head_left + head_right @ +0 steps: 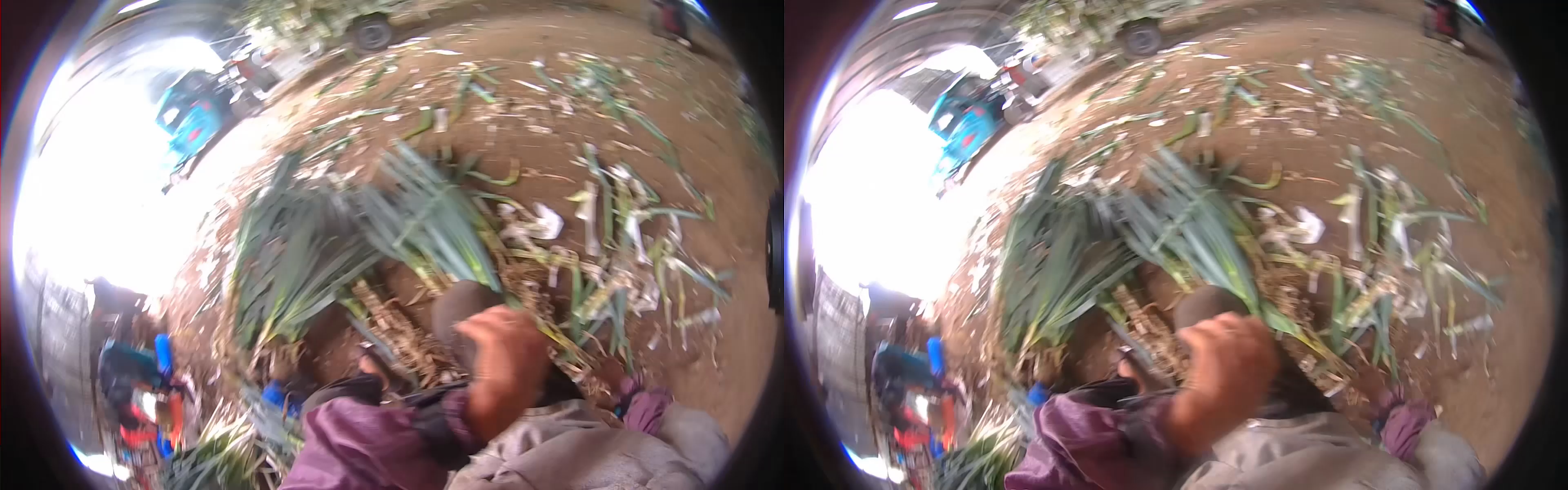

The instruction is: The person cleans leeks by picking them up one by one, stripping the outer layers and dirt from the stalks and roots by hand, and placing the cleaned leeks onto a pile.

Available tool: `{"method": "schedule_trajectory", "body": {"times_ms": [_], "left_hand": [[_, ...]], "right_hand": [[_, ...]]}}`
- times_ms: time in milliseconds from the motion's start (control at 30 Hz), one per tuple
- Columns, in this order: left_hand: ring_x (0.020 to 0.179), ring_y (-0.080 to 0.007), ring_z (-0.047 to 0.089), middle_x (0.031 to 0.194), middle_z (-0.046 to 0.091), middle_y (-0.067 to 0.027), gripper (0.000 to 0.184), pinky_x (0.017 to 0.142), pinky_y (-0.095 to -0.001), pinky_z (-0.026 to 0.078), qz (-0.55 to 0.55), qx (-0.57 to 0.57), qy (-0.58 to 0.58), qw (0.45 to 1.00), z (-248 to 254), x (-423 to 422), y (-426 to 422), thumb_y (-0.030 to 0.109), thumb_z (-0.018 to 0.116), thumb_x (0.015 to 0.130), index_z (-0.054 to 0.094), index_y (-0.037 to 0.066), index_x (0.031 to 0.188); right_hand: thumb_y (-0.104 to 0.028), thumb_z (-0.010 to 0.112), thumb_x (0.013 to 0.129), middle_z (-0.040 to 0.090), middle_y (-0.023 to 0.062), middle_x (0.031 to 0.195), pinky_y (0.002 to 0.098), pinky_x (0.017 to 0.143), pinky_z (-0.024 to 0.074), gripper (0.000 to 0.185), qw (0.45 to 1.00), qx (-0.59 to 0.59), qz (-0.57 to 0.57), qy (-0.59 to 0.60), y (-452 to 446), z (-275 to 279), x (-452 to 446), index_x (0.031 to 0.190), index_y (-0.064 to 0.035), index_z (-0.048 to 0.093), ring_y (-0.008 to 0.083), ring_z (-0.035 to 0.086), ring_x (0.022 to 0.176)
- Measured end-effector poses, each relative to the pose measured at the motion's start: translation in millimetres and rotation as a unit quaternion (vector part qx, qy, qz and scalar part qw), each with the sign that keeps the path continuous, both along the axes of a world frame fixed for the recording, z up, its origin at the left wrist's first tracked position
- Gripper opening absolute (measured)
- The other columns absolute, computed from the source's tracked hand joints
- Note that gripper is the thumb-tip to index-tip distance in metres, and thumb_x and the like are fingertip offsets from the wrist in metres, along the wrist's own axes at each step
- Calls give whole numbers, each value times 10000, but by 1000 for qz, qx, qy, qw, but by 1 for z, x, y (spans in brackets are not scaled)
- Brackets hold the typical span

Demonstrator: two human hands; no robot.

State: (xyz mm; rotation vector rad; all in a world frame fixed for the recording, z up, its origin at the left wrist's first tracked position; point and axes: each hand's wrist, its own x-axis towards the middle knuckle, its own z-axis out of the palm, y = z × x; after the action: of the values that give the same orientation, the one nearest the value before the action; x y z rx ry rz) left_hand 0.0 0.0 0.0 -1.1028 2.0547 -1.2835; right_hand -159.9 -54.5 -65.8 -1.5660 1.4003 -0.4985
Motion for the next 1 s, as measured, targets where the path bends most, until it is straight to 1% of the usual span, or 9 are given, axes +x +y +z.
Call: {"method": "schedule_trajectory", "body": {"times_ms": [100, 167, 200, 233, 300, 400, 633, 767, 1000], "left_hand": [[916, -333, 602, 1025, 583, -225, 330, 848, -502, 526, -57, 59, 158, 984, -70, 30, 6, 183, 482, 917, 554, -42, 1148], [928, -306, 598, 989, 585, -170, 315, 848, -445, 507, 91, 166, 227, 955, -88, 26, -9, 202, 534, 885, 563, 1, 1125], [933, -293, 596, 971, 586, -143, 309, 848, -416, 497, 167, 203, 258, 930, -95, 23, -16, 212, 560, 869, 568, 22, 1113], [844, -339, 590, 905, 568, -160, 337, 717, -464, 470, 137, 175, 384, 896, -97, 20, -22, 261, 706, 759, 583, 52, 992], [930, -370, 568, 975, 569, -172, 463, 791, -480, 462, 144, 184, 456, 859, -96, 5, -40, 258, 748, 711, 595, 44, 1092], [1036, -399, 518, 1165, 521, -235, 755, 881, -502, 430, -47, 169, 449, 876, -122, -17, -65, 305, 768, 674, 501, 39, 1328], [1066, -376, 538, 1136, 554, -189, 729, 1003, -501, 384, -161, 334, 592, 716, -151, -131, -110, 213, 771, 616, 493, 4, 1256], [1056, -372, 530, 1086, 552, -182, 629, 1043, -547, 351, -220, 188, 638, 714, -100, -134, -118, 167, 672, 573, 512, -1, 1158], [896, -369, 576, 963, 567, -163, 465, 885, -548, 439, -177, -3, 478, 861, 68, -52, -53, 280, 667, 664, 547, 31, 1037]], "right_hand": [[-150, 727, 750, 625, 130, 986, 368, 836, 472, 352, 987, -21, 57, 152, -1, -99, -121, 1070, -27, 644, 239, 599, 959], [-134, 731, 753, 638, 153, 913, 373, 788, 492, 336, 956, 24, 71, 283, 9, -142, -204, 1051, -10, 638, 267, 623, 898], [-170, 730, 763, 618, 149, 818, 393, 742, 473, 249, 977, -133, 4, 166, 25, -141, -224, 937, -13, 647, 280, 608, 823], [-207, 730, 772, 597, 144, 724, 413, 696, 455, 209, 949, -306, -54, 45, 28, -133, -236, 824, -17, 657, 292, 594, 749], [-230, 716, 746, 594, 137, 764, 436, 709, 441, 239, 938, -251, 24, 240, 27, -76, -260, 858, -40, 624, 314, 592, 799], [-231, 690, 710, 447, 65, 593, 386, 485, 341, 213, 835, -455, 52, 303, 40, 1, -253, 806, -66, 596, 256, 447, 487], [-123, 603, 558, 339, 46, 493, 391, 489, 341, 179, 816, -426, 36, 388, 88, 134, -284, 630, -75, 447, 244, 437, 459], [-105, 595, 536, 449, 41, 586, 380, 508, 361, 190, 755, -564, -7, 333, 95, 161, -299, 715, -47, 566, 217, 457, 511], [-221, 768, 609, 517, 74, 754, 319, 586, 409, 388, 833, -509, -161, 148, 66, 114, -314, 900, -51, 574, 180, 508, 643]]}}
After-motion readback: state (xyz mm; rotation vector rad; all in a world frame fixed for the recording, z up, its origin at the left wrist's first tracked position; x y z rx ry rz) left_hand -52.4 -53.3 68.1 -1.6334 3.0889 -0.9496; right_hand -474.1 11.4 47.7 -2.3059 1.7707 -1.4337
